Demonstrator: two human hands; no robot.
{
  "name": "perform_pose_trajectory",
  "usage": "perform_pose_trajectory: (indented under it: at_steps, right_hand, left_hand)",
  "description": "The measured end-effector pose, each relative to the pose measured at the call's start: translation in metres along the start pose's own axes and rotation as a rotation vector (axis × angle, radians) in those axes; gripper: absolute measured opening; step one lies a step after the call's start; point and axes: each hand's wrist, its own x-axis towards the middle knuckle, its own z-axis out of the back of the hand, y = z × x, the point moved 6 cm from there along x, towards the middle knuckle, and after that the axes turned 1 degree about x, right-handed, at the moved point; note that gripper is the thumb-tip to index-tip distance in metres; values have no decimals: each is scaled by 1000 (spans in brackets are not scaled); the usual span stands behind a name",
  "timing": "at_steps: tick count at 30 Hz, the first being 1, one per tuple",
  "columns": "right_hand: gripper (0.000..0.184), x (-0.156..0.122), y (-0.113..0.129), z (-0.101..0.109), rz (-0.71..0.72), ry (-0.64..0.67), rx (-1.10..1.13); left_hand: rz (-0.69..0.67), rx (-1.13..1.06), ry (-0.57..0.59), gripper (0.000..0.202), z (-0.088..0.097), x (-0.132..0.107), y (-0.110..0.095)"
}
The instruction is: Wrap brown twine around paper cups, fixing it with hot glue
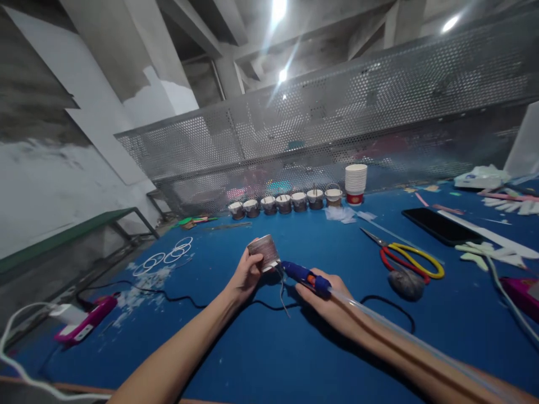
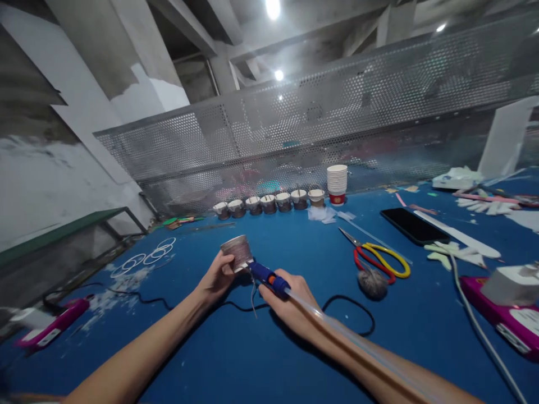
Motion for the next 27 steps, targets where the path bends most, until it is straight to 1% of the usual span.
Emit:
perform_pose_trajectory:
  at_steps: [3,7,11,18,27]
  right_hand:
    - [29,-2,2,-5,35,-4,-35]
    - [28,-5,5,-12,126,0,-115]
    - [29,-6,7,-11,172,-25,-152]
    - [26,-6,11,-8,203,-38,-163]
    - [27,-7,8,-13,211,-20,-216]
  left_hand:
    - [17,-40,-39,57,4,-5,0]
    - [17,-85,-35,64,-3,-11,-5]
    - [-14,-90,-36,70,-7,-15,-11]
    - [-76,-93,-42,73,-3,-13,-12]
    - [-112,-60,-12,77,-3,-15,-12]
